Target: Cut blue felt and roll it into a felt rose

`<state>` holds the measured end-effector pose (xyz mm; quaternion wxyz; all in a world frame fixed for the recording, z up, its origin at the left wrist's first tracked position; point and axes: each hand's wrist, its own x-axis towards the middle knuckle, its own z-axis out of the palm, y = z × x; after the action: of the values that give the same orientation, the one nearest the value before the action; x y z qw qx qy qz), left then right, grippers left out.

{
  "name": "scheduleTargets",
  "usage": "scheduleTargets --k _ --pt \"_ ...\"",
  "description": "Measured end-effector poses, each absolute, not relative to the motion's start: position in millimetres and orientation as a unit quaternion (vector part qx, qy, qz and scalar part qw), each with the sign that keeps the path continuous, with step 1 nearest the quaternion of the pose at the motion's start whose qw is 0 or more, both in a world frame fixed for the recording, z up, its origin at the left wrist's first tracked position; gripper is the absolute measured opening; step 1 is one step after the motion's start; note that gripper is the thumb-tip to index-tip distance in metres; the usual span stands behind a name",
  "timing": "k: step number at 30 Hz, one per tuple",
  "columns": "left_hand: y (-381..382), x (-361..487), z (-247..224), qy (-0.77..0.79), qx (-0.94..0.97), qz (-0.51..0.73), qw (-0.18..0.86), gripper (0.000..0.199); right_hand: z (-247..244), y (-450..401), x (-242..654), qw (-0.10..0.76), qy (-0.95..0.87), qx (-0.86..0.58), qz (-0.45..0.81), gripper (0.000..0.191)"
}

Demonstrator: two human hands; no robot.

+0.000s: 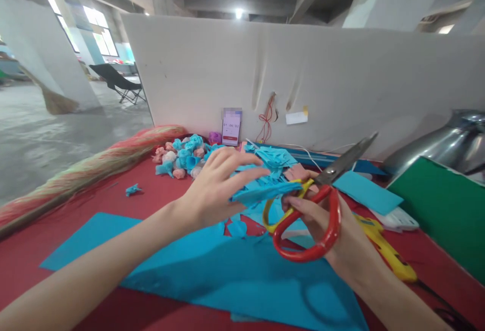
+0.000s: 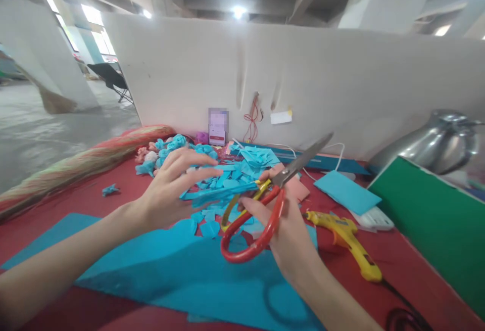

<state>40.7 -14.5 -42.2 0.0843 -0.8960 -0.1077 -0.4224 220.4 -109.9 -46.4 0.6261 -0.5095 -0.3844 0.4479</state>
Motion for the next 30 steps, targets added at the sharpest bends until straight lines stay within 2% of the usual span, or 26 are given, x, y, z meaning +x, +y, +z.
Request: scheduleTargets --k 2,4,7,11,14,18,22,25,27,30 --pt "-8.9 41.9 -44.8 -0.136 -0.900 -0.414 -0.024 0.018 -44.5 -110.3 219.5 0.621 -0.418 -0.485 0.451 0.040" --pt "-6.0 44.1 -47.4 -0.150 -0.899 -0.403 -0.085 0.008 -43.1 -111.0 216.8 0.610 -0.443 -0.464 0.466 0.036" --pt "-7.2 47.5 -46.6 -0.214 -0.878 -0.403 -0.143 0.009 -43.3 -110.4 213.0 0.596 -0.457 -0.450 0.483 0.035" --pt "-12.5 48.0 -38.6 -0.300 -0.838 -0.405 -0.210 0.016 -46.9 -106.7 212.3 0.601 -0.447 -0.457 0.479 0.044" --pt "-19.1 48.1 -37.1 -0.314 -0.818 -0.423 -0.231 0.017 -46.1 -108.3 210.2 0.611 -0.434 -0.459 0.476 0.043" --pt "-34.8 52.2 -42.7 -0.272 -0.812 -0.460 -0.232 0.017 -38.3 -118.4 201.6 0.601 -0.421 -0.463 0.497 0.033" --pt "-47.7 54.8 -42.7 -0.112 -0.874 -0.453 -0.138 0.022 -33.8 -123.9 196.5 0.609 -0.382 -0.466 0.515 0.031" --pt "-50.6 52.7 -36.3 -0.072 -0.905 -0.407 -0.101 0.033 -36.5 -123.9 200.4 0.612 -0.361 -0.478 0.516 0.033" --pt "-50.1 50.2 -31.6 -0.071 -0.904 -0.392 -0.157 0.036 -39.2 -124.7 204.7 0.617 -0.350 -0.487 0.509 0.032" --pt "-46.2 46.9 -27.0 -0.104 -0.841 -0.433 -0.306 0.029 -40.5 -127.1 209.7 0.630 -0.327 -0.499 0.497 0.030"
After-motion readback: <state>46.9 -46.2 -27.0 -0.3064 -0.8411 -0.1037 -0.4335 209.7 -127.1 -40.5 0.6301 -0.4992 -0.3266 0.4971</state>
